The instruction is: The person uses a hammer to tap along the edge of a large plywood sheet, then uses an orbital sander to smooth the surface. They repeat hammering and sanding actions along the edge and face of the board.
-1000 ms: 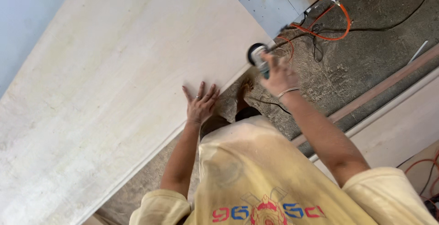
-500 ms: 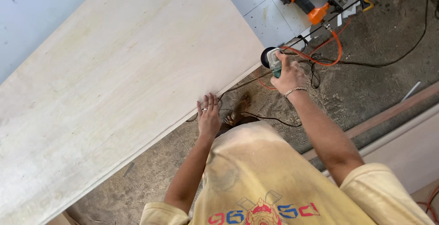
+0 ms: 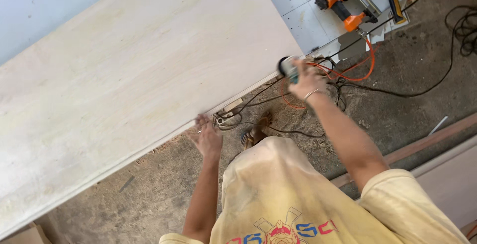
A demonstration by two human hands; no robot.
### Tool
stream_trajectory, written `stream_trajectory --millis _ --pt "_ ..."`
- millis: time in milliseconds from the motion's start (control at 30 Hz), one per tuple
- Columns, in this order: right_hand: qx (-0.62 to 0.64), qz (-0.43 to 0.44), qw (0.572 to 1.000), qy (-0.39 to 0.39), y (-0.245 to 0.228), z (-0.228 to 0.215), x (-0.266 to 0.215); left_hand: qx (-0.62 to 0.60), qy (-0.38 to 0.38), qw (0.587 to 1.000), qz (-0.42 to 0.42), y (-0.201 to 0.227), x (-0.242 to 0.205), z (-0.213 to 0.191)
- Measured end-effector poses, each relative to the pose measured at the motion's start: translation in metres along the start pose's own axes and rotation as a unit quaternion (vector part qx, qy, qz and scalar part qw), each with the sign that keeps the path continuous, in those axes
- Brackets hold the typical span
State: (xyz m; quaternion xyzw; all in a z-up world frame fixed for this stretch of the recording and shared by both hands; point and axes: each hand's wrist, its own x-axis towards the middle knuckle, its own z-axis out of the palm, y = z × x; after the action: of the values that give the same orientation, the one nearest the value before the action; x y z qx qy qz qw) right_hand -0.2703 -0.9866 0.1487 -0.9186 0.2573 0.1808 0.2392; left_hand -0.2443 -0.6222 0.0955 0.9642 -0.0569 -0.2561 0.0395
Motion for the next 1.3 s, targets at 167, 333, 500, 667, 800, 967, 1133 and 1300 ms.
stream_trajectory --millis 167,333,500,667,800,967,1133,1300 --pt "0.075 0.193 0.972 0.109 0.057 -0.027 0.01 -0.074 0.013 0.993 -0.087 -0.078 -0.003 0.08" --pt "0.311 0.237 0.898 0.201 0.035 -0.033 -0.091 -0.32 -0.05 0.945 -0.041 -0.045 -0.039 0.084" --pt "0.441 0.268 0.795 0.317 0.078 0.026 -0.127 -0.343 -0.189 0.914 0.104 0.054 -0.056 0.051" --pt "0.578 0.198 0.703 0.363 0.018 -0.007 -0.146 -0.382 -0.147 0.731 0.545 0.173 -0.109 -0.055" --pt "0.569 0.182 0.716 0.361 0.025 -0.027 -0.128 -0.244 0.093 0.684 0.681 0.217 -0.102 -0.029" --pt "0.595 0.136 0.728 0.312 0.057 -0.049 -0.067 -0.254 0.212 0.628 0.704 0.26 -0.07 -0.031" --pt "0.614 0.129 0.743 0.235 0.072 -0.093 0.017 -0.198 0.254 0.655 0.684 0.319 -0.015 -0.05" --pt "0.694 0.09 0.703 0.129 0.101 -0.147 0.103 -0.218 0.295 0.716 0.594 0.398 0.028 -0.062"
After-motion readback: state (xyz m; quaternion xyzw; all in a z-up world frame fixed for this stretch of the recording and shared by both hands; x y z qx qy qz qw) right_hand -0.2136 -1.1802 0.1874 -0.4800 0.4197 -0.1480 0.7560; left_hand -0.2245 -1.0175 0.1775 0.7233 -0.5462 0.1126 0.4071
